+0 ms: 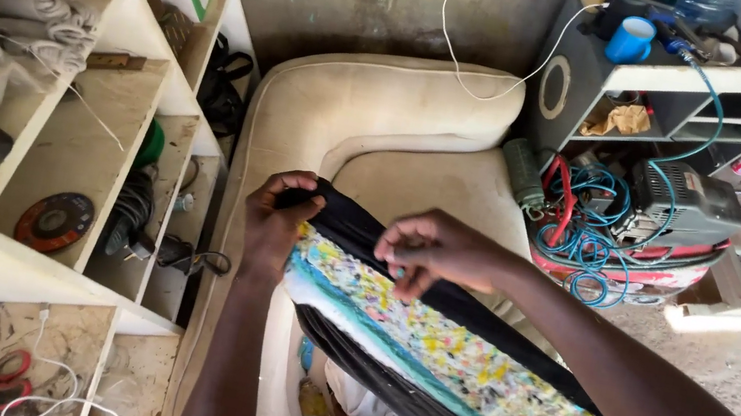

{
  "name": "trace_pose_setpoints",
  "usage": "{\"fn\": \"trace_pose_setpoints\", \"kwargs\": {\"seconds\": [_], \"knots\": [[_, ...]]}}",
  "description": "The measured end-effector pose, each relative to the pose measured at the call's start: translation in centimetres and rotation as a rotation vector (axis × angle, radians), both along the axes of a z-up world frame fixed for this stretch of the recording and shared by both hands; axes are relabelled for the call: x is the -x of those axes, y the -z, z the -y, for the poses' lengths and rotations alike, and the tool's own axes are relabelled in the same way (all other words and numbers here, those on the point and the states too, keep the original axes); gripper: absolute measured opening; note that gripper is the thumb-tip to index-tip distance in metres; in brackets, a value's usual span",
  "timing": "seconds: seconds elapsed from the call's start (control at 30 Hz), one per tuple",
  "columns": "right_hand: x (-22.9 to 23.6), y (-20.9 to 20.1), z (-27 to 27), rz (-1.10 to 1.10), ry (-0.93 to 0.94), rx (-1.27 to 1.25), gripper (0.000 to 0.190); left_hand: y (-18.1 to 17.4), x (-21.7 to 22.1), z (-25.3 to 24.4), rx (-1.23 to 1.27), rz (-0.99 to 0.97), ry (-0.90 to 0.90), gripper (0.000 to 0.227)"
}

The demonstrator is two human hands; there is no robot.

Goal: The person is wrapping a black fabric cover over a long piece of upholstery foam, pulling it tight and smoothing it out.

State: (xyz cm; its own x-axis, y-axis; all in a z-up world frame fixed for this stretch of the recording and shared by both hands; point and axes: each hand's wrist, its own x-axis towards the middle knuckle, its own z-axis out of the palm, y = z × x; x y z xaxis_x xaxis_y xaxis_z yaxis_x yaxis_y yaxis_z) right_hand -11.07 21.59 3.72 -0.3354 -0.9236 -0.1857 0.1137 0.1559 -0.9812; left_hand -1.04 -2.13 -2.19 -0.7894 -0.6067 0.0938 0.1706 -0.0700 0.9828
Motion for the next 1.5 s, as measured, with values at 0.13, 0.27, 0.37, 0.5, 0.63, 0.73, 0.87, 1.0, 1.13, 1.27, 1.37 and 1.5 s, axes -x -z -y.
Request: {"fn": "trace_pose_setpoints", "kwargs": {"seconds": [0.13, 0.27, 0.37, 0.5, 0.63, 0.73, 0.87, 1.0, 1.13, 1.27, 1.37, 1.5], "knots": [[-2.1, -0.3, -4.8, -0.045, 0.055, -0.138, 0.016, -0.3, -1.4, 0.6, 0.027, 0.033, -0.052, 0.018], [-1.0, 1.8, -11.3, -0.534, 0.283, -0.153, 0.027, 1.6, 0.0, 1.8, 0.085, 0.060, -0.101, 0.016], [-2.5, 3.4, -15.1, -0.528, 0.246, -0.243, 0.039, 1.4, 1.1, 1.4, 0.140, 0.008, -0.063, 0.016], [-3.3, 4.0, -17.7, -0.681, 0.327, -0.157, 0.029, 0.2, 2.6, 0.2, 0.149, 0.020, -0.077, 0.016], [-3.7, 7.5, -19.5, -1.278, 0.317, -0.140, 0.010, 0.9, 3.5, 1.0, 0.224, 0.044, -0.084, 0.016], [-3.2, 9.7, -19.9, -1.408, 0.384, -0.108, 0.007, -0.1, 3.4, 0.4, 0.243, 0.063, -0.097, 0.016], [-3.1, 9.9, -20.0, -1.081, 0.549, -0.047, 0.011, 0.3, 3.6, 0.8, 0.246, 0.060, -0.126, 0.015], [-4.3, 8.5, -19.1, -0.952, 0.576, -0.057, 0.012, -0.2, 4.3, 0.1, 0.245, 0.043, -0.160, 0.015], [-4.0, 7.9, -18.4, -0.626, 0.564, -0.011, 0.018, -0.6, 4.9, -0.3, 0.220, 0.028, -0.167, 0.016], [-2.8, 8.0, -17.3, -0.359, 0.545, -0.037, 0.024, -1.1, 4.9, -0.8, 0.192, 0.008, -0.154, 0.017], [-1.2, 10.5, -17.4, -0.242, 0.464, -0.041, 0.025, -1.2, 4.3, -0.8, 0.179, 0.028, -0.154, 0.016], [-1.7, 6.0, -17.3, -0.120, 0.302, -0.210, 0.039, -1.3, 3.9, -0.8, 0.159, 0.026, -0.151, 0.016]]}}
